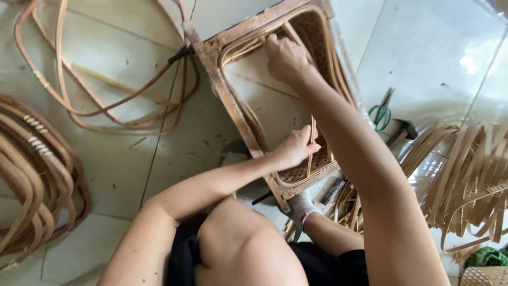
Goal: The person weaves a rectangular basket using thin wooden strips. They trim excess material with scissors, insert strips into the frame, and use a hammer to secure the structure.
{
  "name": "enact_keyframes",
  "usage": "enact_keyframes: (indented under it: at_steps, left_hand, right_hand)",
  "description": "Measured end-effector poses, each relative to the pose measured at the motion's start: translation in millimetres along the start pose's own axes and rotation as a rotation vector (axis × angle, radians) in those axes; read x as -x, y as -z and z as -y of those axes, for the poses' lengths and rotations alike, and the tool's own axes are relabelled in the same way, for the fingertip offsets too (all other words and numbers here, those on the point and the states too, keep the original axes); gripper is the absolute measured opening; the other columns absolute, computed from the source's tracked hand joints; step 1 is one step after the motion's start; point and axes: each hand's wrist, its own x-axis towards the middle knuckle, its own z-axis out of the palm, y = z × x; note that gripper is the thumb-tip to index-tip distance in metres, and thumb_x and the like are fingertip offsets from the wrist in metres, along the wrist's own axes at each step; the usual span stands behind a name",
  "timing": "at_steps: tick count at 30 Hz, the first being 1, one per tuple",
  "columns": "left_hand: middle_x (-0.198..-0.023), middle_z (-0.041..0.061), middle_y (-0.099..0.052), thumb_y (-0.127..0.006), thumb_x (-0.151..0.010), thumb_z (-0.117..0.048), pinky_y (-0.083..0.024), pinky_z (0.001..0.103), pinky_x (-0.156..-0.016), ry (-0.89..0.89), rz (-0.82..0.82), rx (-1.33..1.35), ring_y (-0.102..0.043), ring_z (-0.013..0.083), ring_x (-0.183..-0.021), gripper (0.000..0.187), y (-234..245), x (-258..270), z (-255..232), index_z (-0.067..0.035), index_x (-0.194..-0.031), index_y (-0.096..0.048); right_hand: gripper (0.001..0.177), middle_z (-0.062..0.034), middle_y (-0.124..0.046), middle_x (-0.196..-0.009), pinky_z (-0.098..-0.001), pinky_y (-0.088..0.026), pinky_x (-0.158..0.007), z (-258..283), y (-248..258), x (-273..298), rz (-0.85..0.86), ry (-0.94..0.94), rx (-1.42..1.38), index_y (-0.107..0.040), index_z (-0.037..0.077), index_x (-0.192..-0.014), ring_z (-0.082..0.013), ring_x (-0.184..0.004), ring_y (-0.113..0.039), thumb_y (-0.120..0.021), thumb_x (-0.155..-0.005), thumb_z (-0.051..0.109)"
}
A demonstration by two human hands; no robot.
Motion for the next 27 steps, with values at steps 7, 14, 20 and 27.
enact_keyframes:
  at_steps: [7,14,20,27]
  left_hand:
    - [-0.071,0.016,-0.07,-0.071,-0.093,-0.043,-0.06,0.041,-0.054,0.134,0.094,-0.109,-0.073,0.0298,-0.061,0.044,28.8,-2.7,0.0,-0.002,-0.083,-0.063]
    - [-0.087,0.013,-0.073,-0.069,-0.094,-0.035,-0.057,0.047,-0.072,-0.401,0.319,-0.562,-0.072,0.0374,-0.084,0.029,54.9,100.1,-39.7,-0.006,-0.091,-0.072]
    - [-0.135,0.012,-0.056,-0.085,-0.07,-0.047,-0.039,0.052,-0.114,-0.584,0.161,-0.906,-0.05,0.0312,-0.13,0.073,114.4,104.6,-66.9,-0.01,-0.129,-0.061]
    - [-0.13,0.001,-0.059,-0.091,-0.056,-0.04,-0.019,0.071,-0.116,-0.505,0.262,-1.116,-0.05,0.0243,-0.131,0.085,179.2,75.2,-30.0,-0.024,-0.133,-0.058]
  right_hand:
    - [0.032,-0.0169,-0.069,-0.102,-0.0455,-0.058,-0.072,-61.4,56.5,153.7,-0.351,0.381,0.188,-0.06,0.006,-0.123,-0.0337,-0.088,-0.07,-0.071,-0.095,0.016]
    - [0.028,-0.0132,-0.07,-0.091,-0.038,-0.057,-0.052,-111.2,37.6,371.4,0.215,-0.412,0.138,-0.061,0.005,-0.126,-0.0229,-0.065,-0.072,-0.049,-0.111,0.024]
    - [0.025,-0.0064,-0.077,-0.104,-0.0342,-0.058,-0.085,-59.0,-132.4,469.3,-0.087,-0.575,-0.791,-0.071,0.01,-0.118,-0.0197,-0.098,-0.074,-0.063,-0.099,0.025]
    - [0.044,-0.0096,-0.07,-0.122,-0.032,-0.058,-0.095,-17.7,-256.1,404.9,-0.221,-0.35,-1.384,-0.056,0.001,-0.137,-0.0168,-0.112,-0.069,-0.062,-0.1,0.024]
